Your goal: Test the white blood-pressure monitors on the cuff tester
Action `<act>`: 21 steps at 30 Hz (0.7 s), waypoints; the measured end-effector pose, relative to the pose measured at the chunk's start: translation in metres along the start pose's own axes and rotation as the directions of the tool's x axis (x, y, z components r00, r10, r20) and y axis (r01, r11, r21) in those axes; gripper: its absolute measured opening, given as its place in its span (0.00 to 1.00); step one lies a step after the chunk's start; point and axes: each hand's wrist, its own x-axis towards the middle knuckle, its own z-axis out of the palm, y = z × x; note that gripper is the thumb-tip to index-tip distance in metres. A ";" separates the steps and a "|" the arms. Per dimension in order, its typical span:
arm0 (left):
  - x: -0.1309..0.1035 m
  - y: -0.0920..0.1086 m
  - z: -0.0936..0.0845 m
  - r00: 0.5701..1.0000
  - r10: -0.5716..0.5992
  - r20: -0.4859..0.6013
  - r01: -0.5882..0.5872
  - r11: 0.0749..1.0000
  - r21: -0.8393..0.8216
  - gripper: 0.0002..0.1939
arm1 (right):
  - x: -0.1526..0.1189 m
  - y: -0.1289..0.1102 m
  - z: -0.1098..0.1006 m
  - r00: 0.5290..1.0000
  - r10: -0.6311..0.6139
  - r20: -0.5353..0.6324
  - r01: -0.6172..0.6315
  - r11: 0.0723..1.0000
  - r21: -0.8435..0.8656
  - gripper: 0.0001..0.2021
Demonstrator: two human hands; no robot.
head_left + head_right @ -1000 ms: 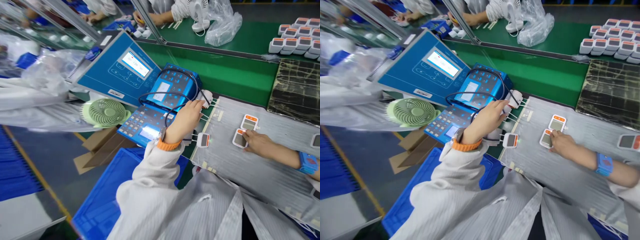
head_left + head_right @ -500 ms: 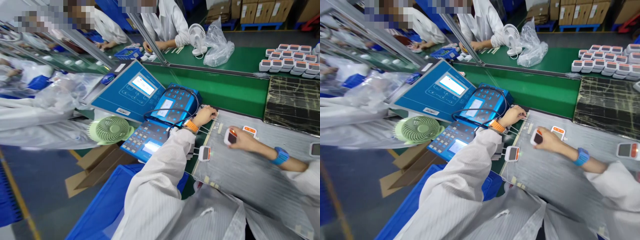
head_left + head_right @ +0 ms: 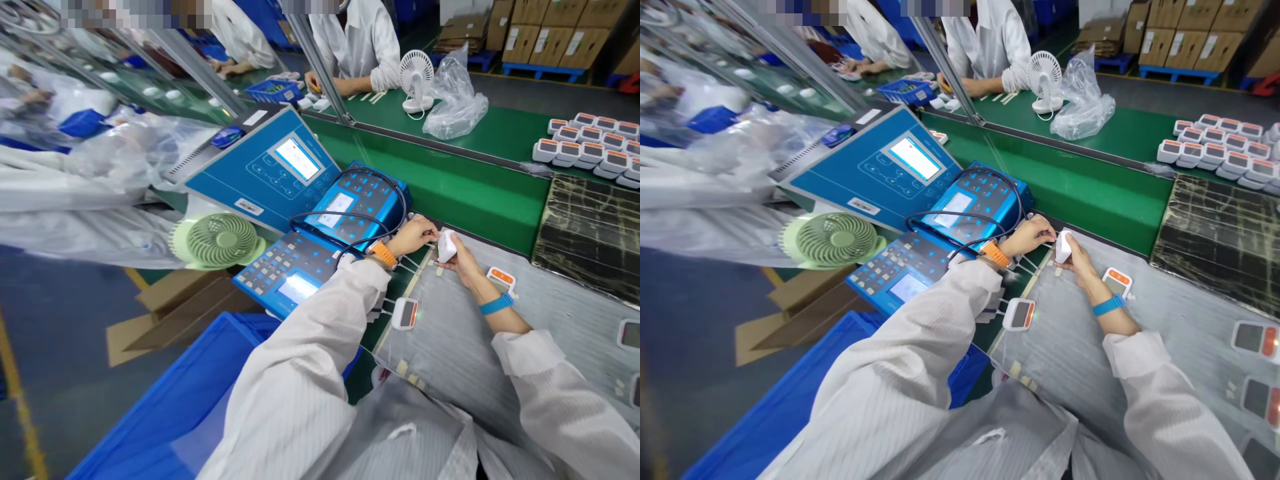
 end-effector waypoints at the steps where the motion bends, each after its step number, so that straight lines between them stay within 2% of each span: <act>1: 0.000 0.000 0.000 1.000 0.003 -0.006 -0.003 1.000 -0.014 0.02 | 0.001 0.000 0.000 1.000 -0.003 -0.001 0.003 1.000 -0.007 0.19; 14: 0.001 -0.001 0.003 0.999 -0.016 -0.031 0.012 0.992 -0.123 0.03 | 0.000 -0.002 0.004 0.999 -0.030 -0.024 0.028 0.998 -0.061 0.16; 18: 0.000 -0.002 0.005 0.997 -0.015 -0.082 0.001 0.985 -0.174 0.02 | 0.001 -0.001 0.008 0.997 -0.046 -0.058 0.040 0.994 -0.101 0.13; 21: -0.002 0.000 0.007 0.987 -0.022 -0.157 0.000 0.990 -0.141 0.03 | 0.001 -0.001 0.008 0.998 -0.034 -0.057 0.029 0.995 -0.094 0.15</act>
